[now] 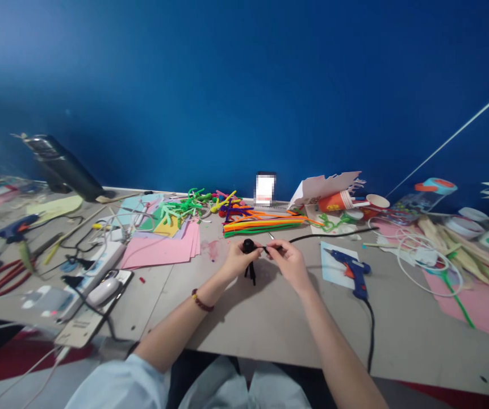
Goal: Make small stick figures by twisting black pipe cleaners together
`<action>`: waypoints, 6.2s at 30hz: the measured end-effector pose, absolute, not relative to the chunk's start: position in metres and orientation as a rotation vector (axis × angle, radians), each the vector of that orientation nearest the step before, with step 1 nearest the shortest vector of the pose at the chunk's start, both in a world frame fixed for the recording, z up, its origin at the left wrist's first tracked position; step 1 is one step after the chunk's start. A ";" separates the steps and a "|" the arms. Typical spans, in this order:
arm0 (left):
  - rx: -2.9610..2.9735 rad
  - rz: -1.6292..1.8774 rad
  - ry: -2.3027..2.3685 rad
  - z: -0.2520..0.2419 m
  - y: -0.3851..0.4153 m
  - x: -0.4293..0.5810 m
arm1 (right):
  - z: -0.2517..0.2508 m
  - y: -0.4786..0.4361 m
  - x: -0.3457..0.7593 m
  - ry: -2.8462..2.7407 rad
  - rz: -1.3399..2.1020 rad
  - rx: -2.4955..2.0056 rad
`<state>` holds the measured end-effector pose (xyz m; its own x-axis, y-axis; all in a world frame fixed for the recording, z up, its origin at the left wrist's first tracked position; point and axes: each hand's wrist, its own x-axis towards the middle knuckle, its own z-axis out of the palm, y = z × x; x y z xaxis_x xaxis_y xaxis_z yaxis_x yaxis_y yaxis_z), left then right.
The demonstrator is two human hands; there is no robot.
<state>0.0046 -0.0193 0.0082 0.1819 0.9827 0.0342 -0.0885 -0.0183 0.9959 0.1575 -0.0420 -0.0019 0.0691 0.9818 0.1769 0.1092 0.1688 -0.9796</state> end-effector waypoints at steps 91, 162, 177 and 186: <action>0.958 1.094 0.806 0.000 -0.015 0.002 | 0.002 -0.052 0.149 -1.357 0.854 -1.139; 1.607 1.013 0.809 0.011 -0.015 -0.012 | 0.011 -0.049 0.156 -1.280 0.906 -1.123; 1.426 0.962 0.875 0.012 -0.017 -0.007 | 0.010 -0.046 0.155 -1.105 1.088 -1.093; 1.572 0.946 0.812 0.018 -0.020 -0.006 | 0.005 -0.044 0.155 -1.058 1.078 -1.143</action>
<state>-0.0064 -0.0200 0.0176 0.4507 0.8785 0.1584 0.0231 -0.1889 0.9817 0.1550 -0.0441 0.0051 0.1619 0.9838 0.0771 -0.0952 0.0933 -0.9911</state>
